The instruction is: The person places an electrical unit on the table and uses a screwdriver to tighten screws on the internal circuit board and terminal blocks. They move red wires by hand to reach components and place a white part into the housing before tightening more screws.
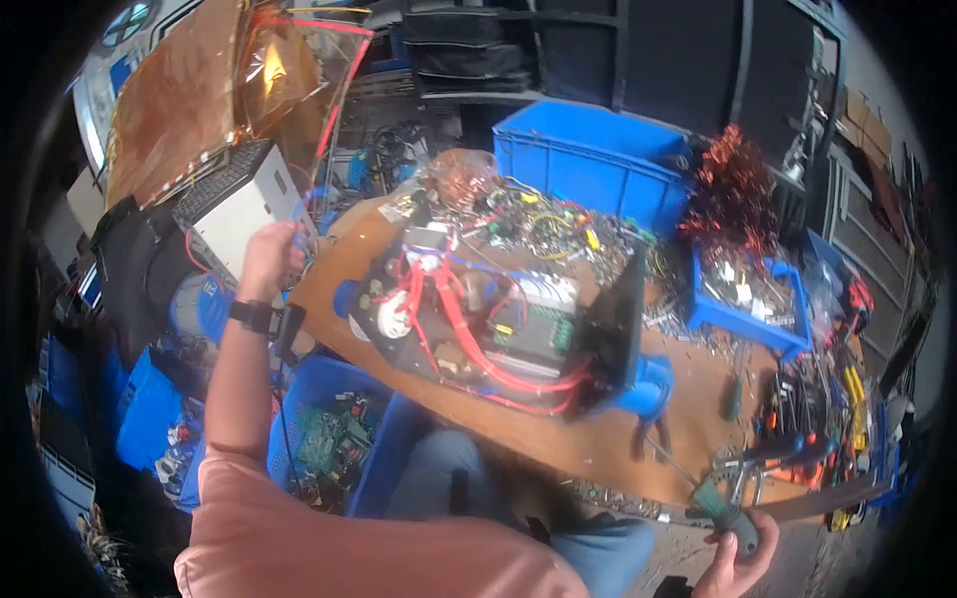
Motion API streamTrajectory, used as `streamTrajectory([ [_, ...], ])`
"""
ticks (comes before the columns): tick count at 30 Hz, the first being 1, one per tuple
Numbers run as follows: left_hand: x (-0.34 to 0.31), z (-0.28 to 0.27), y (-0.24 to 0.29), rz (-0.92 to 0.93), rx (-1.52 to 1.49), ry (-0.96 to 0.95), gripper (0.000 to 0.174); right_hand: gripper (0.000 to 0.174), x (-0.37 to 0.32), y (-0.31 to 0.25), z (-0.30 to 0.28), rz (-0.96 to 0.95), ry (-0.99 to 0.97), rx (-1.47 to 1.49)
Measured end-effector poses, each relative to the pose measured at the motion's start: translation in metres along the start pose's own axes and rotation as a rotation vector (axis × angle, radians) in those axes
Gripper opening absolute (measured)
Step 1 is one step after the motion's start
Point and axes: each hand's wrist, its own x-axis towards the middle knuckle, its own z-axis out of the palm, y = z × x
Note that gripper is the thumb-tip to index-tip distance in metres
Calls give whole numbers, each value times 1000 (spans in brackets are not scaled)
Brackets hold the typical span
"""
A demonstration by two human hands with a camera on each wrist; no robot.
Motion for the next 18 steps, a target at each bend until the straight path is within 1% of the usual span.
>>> streamTrajectory([
  [1, 3, -5, -15, -2, 41, 13, 23, 31, 1, -2, -1, 28, -14, -15],
  [2, 5, -8, -30, -6, 81, 26, 23, 32, 2, -1, -1, 7, 1, -40],
  [3, 9, -10, -41, -10, 123, 36, 23, 30, 4, -14, 5, 28, 9, -41],
  [4, 12, -10, -48, -18, 153, 20, 23, 29, 4, -29, 10, 48, 19, -42],
  [6, 18, -5, -61, -43, 213, -16, 24, 31, 6, -37, 18, 25, 22, -56],
  [9, 41, 2, -80, -88, 81, -195, 24, 31, 8, -38, 21, -59, 29, -113],
  [10, 47, 10, -80, -92, 78, -222, 24, 33, 11, -22, 22, -1, 26, -41],
  [11, 57, 16, -76, -97, 76, -255, 25, 33, 8, -16, 16, -28, 35, -89],
  [12, 69, 21, -71, -100, 80, -294, 27, 33, 8, -28, 24, -47, 46, -137],
  [13, 83, 31, -71, -112, 66, -239, 30, 33, 9, -25, 20, -122, 64, -217],
  [14, 90, 40, -74, -126, 55, -185, 33, 33, 7, -29, 17, -161, 15, -241],
  [16, 87, 44, -65, 143, 299, -161, 39, 37, 1, -53, 34, -37, 84, -99],
  [18, 81, 39, -60, 222, 389, -236, 43, 37, -5, -55, 38, -69, 98, -89],
])
